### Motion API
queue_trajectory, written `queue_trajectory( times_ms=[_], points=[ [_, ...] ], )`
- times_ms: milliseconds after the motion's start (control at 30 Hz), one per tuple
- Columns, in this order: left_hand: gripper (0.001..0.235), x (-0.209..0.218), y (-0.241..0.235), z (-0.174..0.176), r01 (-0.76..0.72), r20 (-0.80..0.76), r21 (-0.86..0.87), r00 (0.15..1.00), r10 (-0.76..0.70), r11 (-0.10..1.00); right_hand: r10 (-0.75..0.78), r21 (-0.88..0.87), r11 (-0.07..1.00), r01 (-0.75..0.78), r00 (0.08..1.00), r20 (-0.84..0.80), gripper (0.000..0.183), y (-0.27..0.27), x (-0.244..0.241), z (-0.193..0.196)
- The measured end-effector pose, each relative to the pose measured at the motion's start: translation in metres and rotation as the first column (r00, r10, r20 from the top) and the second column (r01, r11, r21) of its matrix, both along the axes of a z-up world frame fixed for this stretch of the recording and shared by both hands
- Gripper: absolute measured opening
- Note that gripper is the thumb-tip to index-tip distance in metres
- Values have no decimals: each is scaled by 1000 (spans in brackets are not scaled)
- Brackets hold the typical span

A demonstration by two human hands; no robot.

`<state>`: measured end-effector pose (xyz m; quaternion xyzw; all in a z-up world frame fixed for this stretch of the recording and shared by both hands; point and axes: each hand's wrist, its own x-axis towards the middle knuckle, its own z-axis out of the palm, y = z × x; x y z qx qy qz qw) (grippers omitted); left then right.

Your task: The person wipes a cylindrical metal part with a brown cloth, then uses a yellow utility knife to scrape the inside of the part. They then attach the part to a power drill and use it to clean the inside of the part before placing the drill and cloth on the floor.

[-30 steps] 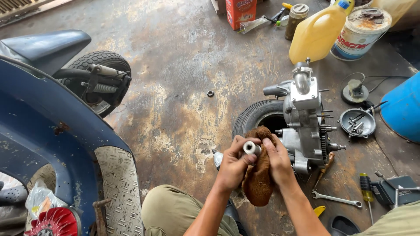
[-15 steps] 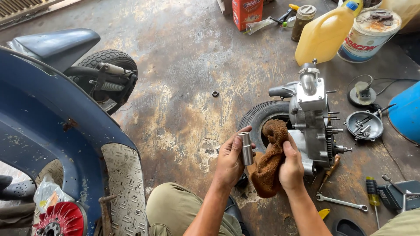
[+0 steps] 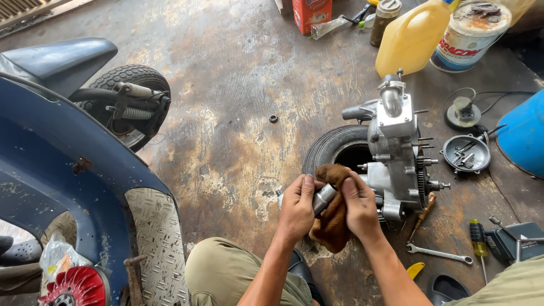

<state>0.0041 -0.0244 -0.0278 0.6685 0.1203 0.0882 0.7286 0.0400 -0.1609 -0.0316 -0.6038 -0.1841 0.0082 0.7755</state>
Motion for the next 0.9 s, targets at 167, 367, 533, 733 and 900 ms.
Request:
queue_trajectory(
  times_ms=[167,367,533,733,900],
  points=[
    [51,0,-6,26,-46,-54,22,997,47,999,30,-22,999,-33,992,-121,55,-7,4,-24],
    [57,1,14,27,32,-163,-95,985,-47,995,131,-300,952,-68,972,195,34,-9,5,-24],
    [60,1,17,32,104,-201,14,975,-99,994,-65,-401,912,82,996,57,31,-1,-2,-17],
    [42,-2,11,19,196,-233,193,961,-149,961,-96,-349,930,118,992,79,31,2,-2,-21],
    [32,-11,4,36,66,-54,427,997,-47,902,-144,-296,947,123,989,-48,25,4,-8,-9]
  ],
)
